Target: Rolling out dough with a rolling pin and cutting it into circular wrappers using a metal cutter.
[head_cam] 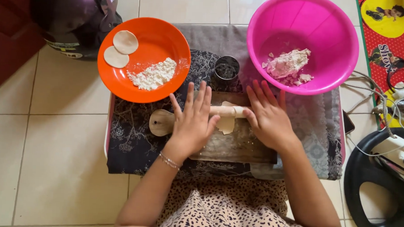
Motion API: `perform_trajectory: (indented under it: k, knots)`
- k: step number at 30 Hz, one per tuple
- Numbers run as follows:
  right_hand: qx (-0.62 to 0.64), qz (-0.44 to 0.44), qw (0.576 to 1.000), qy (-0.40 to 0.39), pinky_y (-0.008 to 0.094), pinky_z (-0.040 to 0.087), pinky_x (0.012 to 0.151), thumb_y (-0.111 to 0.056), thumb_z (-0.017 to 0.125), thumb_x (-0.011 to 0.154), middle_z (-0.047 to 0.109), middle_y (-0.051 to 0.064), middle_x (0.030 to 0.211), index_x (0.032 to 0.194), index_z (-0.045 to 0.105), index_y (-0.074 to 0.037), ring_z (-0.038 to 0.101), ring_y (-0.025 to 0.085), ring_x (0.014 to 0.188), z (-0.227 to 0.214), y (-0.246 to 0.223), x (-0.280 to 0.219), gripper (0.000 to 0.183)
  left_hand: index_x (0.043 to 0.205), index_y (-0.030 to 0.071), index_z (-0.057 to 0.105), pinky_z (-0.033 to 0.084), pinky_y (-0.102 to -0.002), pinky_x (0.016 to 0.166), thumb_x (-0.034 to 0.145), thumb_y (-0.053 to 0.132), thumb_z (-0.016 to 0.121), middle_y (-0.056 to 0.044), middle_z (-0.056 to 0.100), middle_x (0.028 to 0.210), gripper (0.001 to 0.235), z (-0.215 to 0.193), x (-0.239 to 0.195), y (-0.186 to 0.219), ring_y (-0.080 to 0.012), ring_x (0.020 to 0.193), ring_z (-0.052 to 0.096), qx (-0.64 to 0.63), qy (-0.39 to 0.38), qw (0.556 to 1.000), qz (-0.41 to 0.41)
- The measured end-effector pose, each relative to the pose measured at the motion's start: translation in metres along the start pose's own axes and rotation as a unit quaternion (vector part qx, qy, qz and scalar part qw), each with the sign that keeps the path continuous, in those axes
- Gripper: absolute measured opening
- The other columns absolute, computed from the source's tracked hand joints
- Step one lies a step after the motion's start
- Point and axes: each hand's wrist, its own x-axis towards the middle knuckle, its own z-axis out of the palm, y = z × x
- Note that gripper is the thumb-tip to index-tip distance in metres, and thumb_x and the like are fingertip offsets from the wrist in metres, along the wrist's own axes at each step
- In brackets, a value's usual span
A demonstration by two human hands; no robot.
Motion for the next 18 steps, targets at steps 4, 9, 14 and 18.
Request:
perform_trajectory:
  k: [4, 9, 14, 18]
  knots:
    - [-0.001, 0.0, 1.0, -0.007, 0.064, 0.006, 0.121, -0.052, 0.034, 0.107, 0.034, 0.009, 0.167, 0.16, 0.037, -0.017, 0.022, 0.03, 0.157, -0.001, 0.002, -0.002, 0.064, 0.163, 0.007, 0.012, -0.01, -0.077, 0.11, 0.106, 0.046, 0.035, -0.012, 0.001, 0.171, 0.073, -0.003, 0.002, 0.0, -0.0358, 0.156, -0.009, 0.009, 0.005, 1.0, 0.011]
    - [0.038, -0.032, 0.999, -0.006, 0.06, 0.004, 0.122, -0.049, 0.039, 0.105, 0.029, 0.006, 0.169, 0.163, 0.031, -0.019, 0.019, 0.03, 0.157, -0.013, -0.014, -0.036, 0.066, 0.164, 0.012, 0.006, -0.016, -0.076, 0.108, 0.104, 0.051, 0.038, -0.008, -0.009, 0.171, 0.078, -0.002, -0.027, 0.007, -0.0315, 0.154, -0.019, 0.012, -0.016, 1.0, 0.021]
    - [0.044, -0.053, 0.997, 0.045, 0.06, 0.004, 0.122, -0.039, 0.047, 0.104, 0.032, 0.006, 0.168, 0.159, 0.04, -0.018, 0.021, 0.032, 0.157, -0.02, -0.032, -0.062, 0.059, 0.163, 0.009, 0.009, -0.009, -0.078, 0.108, 0.1, 0.049, 0.047, -0.011, -0.005, 0.171, 0.083, -0.002, -0.063, 0.021, -0.0338, 0.155, -0.015, 0.05, 0.013, 0.998, 0.043]
    - [0.113, -0.039, 0.991, 0.06, 0.061, 0.003, 0.122, -0.03, 0.051, 0.105, 0.043, 0.002, 0.162, 0.153, 0.05, -0.019, 0.029, 0.03, 0.155, -0.021, -0.03, -0.061, 0.05, 0.16, 0.009, 0.024, -0.005, -0.079, 0.11, 0.099, 0.047, 0.049, -0.013, 0.012, 0.17, 0.075, -0.002, -0.066, 0.024, -0.0341, 0.157, -0.003, 0.086, 0.055, 0.993, 0.052]
